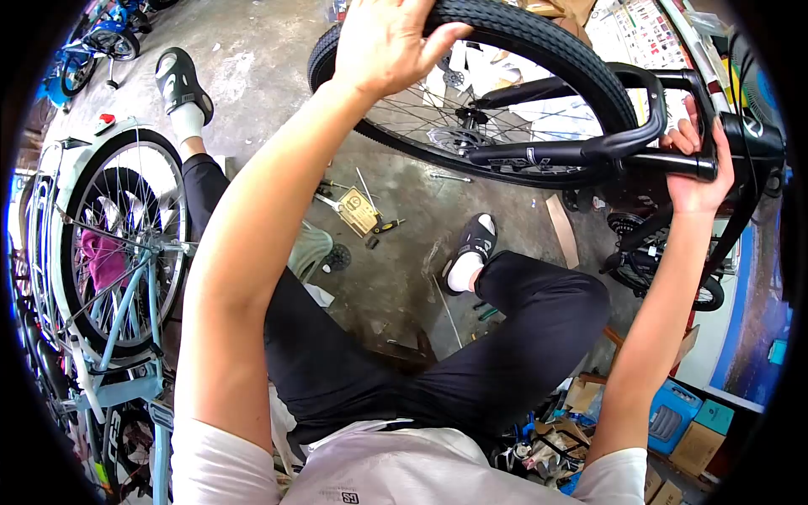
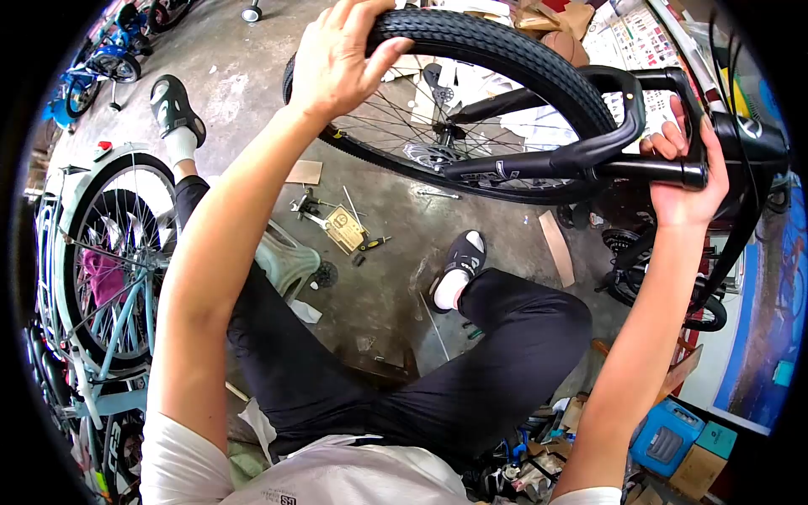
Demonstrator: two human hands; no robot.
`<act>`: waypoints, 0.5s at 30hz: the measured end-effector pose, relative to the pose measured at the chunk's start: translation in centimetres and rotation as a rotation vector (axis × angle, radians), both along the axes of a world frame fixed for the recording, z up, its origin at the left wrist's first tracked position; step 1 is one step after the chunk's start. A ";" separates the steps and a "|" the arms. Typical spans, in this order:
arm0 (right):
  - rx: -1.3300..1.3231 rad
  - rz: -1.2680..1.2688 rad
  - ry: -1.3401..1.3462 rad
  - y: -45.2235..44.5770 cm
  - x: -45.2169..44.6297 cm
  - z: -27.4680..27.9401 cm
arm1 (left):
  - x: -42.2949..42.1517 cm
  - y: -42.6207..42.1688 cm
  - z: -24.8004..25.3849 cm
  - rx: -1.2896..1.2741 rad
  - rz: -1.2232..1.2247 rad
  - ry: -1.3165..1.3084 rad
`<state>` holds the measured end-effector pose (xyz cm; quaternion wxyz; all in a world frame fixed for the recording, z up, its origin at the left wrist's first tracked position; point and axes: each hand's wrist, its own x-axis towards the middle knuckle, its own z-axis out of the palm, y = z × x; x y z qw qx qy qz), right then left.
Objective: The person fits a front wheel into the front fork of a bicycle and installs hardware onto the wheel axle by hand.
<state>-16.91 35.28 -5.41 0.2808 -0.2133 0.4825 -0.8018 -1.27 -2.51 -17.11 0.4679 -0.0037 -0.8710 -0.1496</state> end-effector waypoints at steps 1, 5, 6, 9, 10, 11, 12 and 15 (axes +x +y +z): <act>-0.002 -0.004 -0.008 -0.4 -0.2 0.0 | 0.2 -0.7 -0.2 0.006 -0.005 0.006; -0.017 -0.013 -0.028 -2.5 -1.8 0.0 | -0.2 -3.2 -1.9 0.036 0.032 0.039; 0.012 -0.245 -0.007 -3.8 -1.1 0.2 | -0.7 -4.4 -2.7 0.074 0.078 -0.004; 0.000 -0.266 0.011 -4.9 -1.2 -0.1 | -0.6 -5.2 -2.7 0.141 0.107 -0.074; 0.008 -0.328 -0.012 -5.7 -0.7 -0.1 | -0.4 -5.3 -2.6 0.165 0.105 -0.074; 0.003 -0.401 -0.019 -6.6 0.1 0.0 | 0.0 -5.1 -2.1 0.210 0.074 -0.161; -0.046 -0.278 -0.083 -6.3 -0.1 0.0 | 0.2 -5.0 -2.0 0.210 0.056 -0.145; 0.025 -0.367 -0.064 -6.5 0.5 -0.1 | 0.4 -4.7 -2.0 0.167 0.047 -0.097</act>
